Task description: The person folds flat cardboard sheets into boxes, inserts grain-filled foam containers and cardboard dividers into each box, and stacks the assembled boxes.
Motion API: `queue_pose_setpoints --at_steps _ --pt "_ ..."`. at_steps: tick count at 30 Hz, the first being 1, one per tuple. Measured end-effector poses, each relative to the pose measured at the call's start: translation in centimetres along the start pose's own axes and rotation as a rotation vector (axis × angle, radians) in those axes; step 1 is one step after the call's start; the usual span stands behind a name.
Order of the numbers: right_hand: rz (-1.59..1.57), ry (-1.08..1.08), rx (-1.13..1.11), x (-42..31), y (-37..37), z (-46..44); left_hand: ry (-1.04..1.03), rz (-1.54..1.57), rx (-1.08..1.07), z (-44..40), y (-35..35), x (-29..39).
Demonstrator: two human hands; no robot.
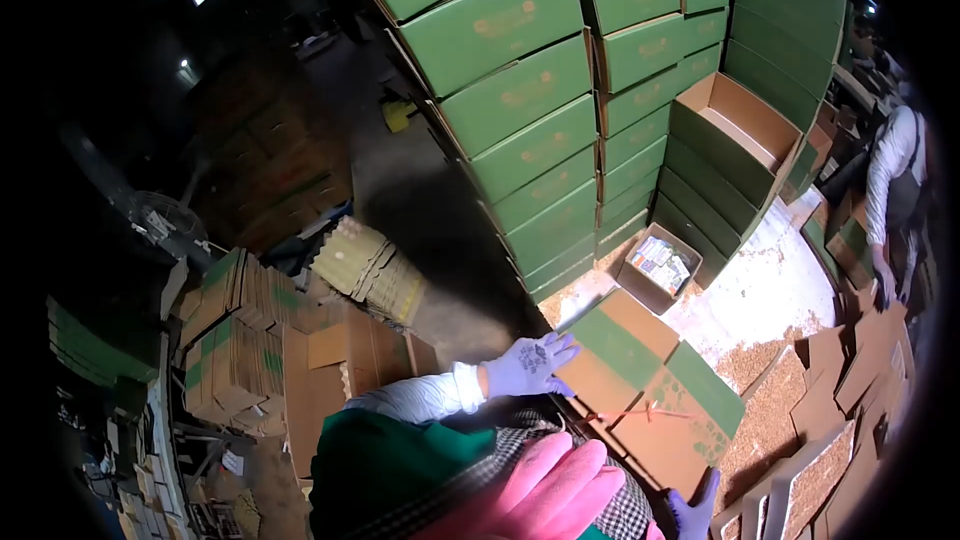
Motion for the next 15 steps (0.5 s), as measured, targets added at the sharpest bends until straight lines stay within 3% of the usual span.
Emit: queue_pose_setpoints --at_steps 2,3,5,6,7,9,11,12,14,15 --pt "0.01 0.043 0.18 -1.3 1.6 0.9 0.007 -0.001 0.097 -1.4 3.9 2.3" --pt "-0.046 -0.04 0.3 -6.2 2.0 0.3 0.007 0.011 0.178 -2.2 5.0 2.8" --pt "0.023 0.049 0.451 -10.4 3.0 -1.6 0.063 0.132 0.224 -4.6 8.0 4.0" --pt "0.148 0.09 0.452 -16.5 3.3 -1.3 -0.021 0.193 0.249 -5.7 9.3 3.6" --pt "0.166 0.189 0.424 -20.2 3.7 -1.5 -0.299 0.276 0.424 -7.0 11.6 4.2" --pt "0.053 0.236 0.231 -23.3 5.0 -2.7 -0.197 0.486 0.023 -8.0 17.5 8.1" --pt "-0.15 -0.015 0.154 -22.1 6.7 -6.2 0.111 0.769 -0.609 -10.5 19.5 10.6" --pt "-0.203 -0.01 0.17 -18.8 7.2 -9.8 0.084 0.757 -0.536 -12.6 17.5 9.9" --pt "-0.326 0.092 0.203 -11.3 6.2 -18.4 -0.342 0.205 0.013 -15.9 11.2 5.5" --pt "-0.348 0.175 0.272 -6.6 5.4 -22.4 -0.546 0.258 0.357 -16.6 7.6 6.5"
Point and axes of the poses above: each hand's wrist, its own z-axis away from the middle knuckle, its own y-axis out of the back of the hand, x = y × z, the point moved 1 cm from there along -z, towards the middle knuckle, and after that the axes turned 10 degrees about z, right-handed, at the moved point
